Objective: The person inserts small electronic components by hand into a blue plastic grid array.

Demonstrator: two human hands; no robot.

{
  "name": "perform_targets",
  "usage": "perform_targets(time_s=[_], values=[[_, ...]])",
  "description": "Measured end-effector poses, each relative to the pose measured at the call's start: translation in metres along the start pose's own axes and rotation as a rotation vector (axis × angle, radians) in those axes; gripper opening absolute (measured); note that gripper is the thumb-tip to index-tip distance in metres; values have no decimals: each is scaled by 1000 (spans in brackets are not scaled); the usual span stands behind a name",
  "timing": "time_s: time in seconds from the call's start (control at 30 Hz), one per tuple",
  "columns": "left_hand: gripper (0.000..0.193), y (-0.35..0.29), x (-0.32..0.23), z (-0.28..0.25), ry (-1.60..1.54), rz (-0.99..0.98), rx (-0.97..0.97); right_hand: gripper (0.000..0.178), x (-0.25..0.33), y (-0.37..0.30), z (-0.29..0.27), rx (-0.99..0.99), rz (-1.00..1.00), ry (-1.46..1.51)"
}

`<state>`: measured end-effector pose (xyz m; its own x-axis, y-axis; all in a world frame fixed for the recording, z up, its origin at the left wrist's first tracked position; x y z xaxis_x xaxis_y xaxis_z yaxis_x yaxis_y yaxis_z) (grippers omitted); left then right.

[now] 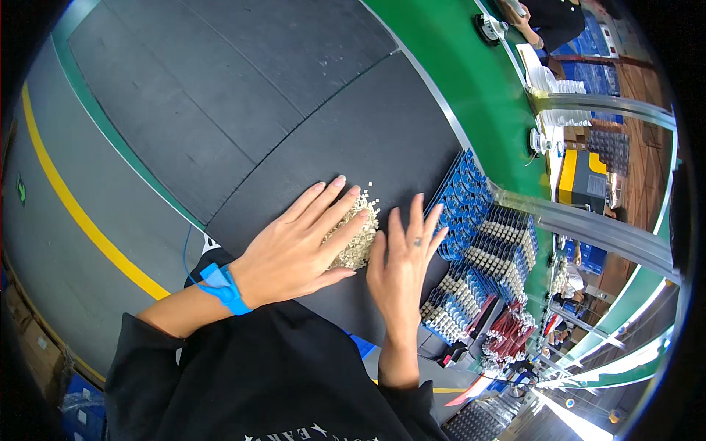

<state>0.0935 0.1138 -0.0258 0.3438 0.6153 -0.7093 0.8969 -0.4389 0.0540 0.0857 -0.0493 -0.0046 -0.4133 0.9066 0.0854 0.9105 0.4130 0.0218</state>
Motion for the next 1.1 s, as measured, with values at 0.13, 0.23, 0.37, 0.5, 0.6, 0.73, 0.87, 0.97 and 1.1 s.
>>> perform_targets(time_s=[0.13, 0.23, 0.37, 0.5, 0.6, 0.73, 0.87, 0.97, 1.1], values=[[66, 11, -4, 5, -76, 26, -19, 28, 3, 5, -5, -140, -74, 328], [67, 15, -1, -4, -214, 17, -17, 27, -11, 19, 7, -254, -41, 540], [73, 5, 11, -24, -206, -2, -45, 29, -10, 23, 20, -246, -128, 601], [98, -3, 11, -24, 45, -24, 83, 31, -6, 9, 23, -208, -240, 709], [100, 5, 7, -18, 131, 36, 112, 32, -8, -5, 18, -284, -226, 803], [93, 19, 2, -3, 119, 61, 61, 39, -13, -24, 21, -420, -32, 716], [88, 26, -10, 6, 89, 74, 65, 47, -4, -22, 19, -429, 64, 772], [85, 25, -9, 5, 45, 57, 75, 48, -4, -19, 23, -413, 193, 715], [79, 19, -7, 0, 27, 17, 62, 51, 0, -17, 21, -416, 250, 697]])
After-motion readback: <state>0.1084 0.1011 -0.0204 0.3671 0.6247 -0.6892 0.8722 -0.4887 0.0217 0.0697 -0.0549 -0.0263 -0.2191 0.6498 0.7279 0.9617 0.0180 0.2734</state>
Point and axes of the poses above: each hand's wrist, its own y-axis towards the middle knuckle, its own z-axis out of the palm, x = y × z, the point moved 2 cm from there along y, towards the middle knuckle, and after that the axes turned 13 degrees about -z, right-handed, at the moved point
